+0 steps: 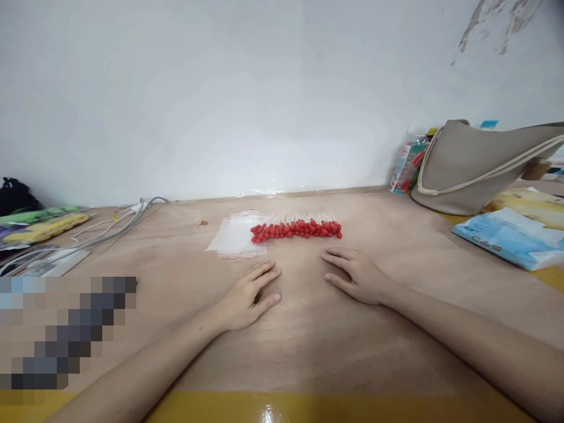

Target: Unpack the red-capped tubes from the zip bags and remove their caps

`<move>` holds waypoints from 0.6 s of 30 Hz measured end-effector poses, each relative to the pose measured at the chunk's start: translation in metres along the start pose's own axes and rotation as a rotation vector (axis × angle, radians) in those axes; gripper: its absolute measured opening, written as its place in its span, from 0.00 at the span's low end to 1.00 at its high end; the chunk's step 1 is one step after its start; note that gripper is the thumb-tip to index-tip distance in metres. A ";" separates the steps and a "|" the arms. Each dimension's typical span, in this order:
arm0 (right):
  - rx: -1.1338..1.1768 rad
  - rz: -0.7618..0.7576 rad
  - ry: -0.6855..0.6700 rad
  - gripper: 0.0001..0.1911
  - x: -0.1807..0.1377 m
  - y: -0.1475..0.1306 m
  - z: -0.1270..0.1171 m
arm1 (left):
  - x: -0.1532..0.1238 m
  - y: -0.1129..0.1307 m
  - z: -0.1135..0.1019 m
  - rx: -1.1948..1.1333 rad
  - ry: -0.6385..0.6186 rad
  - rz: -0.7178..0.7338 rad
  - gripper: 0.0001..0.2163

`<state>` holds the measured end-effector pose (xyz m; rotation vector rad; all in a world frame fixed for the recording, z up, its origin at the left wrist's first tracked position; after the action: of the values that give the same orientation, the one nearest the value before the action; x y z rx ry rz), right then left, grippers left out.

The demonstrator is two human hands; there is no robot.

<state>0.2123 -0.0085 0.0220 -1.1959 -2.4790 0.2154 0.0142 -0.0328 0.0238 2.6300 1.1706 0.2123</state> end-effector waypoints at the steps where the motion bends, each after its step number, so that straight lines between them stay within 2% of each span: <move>1: -0.010 -0.028 -0.021 0.25 0.003 -0.003 0.002 | 0.000 -0.001 0.001 -0.011 0.002 -0.006 0.23; 4: -0.019 -0.089 -0.078 0.25 0.014 -0.010 0.007 | 0.003 -0.004 0.000 -0.028 0.021 -0.009 0.22; 7: -0.013 -0.081 -0.068 0.25 0.023 -0.012 0.008 | 0.004 -0.003 -0.003 -0.025 0.072 0.000 0.20; 9: 0.001 -0.078 -0.042 0.24 0.027 -0.012 0.008 | 0.003 -0.005 -0.016 -0.004 0.204 -0.005 0.16; 11: 0.020 -0.081 -0.035 0.23 0.027 -0.012 0.008 | 0.004 -0.013 -0.039 0.036 0.384 -0.044 0.13; 12: 0.028 -0.081 -0.040 0.23 0.027 -0.011 0.009 | 0.006 -0.021 -0.051 0.062 0.465 -0.084 0.12; 14: 0.037 -0.079 -0.049 0.23 0.026 -0.009 0.010 | 0.018 -0.045 -0.074 0.131 0.545 -0.231 0.12; 15: 0.039 -0.078 -0.052 0.23 0.026 -0.009 0.010 | 0.026 -0.060 -0.083 0.169 0.548 -0.320 0.13; 18: 0.046 -0.086 -0.052 0.23 0.025 -0.009 0.009 | 0.054 -0.098 -0.099 0.185 0.523 -0.417 0.15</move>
<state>0.1881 0.0057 0.0225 -1.0761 -2.5492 0.2822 -0.0422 0.0869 0.0915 2.4691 1.9554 0.7717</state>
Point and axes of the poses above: each hand's wrist, its own x-axis towards the middle knuckle, its own z-axis out of the palm, y = z × x, the point moved 9 cm from there along x, towards the middle knuckle, and after that the axes turned 8 degrees about -y, right-handed, at the moved point
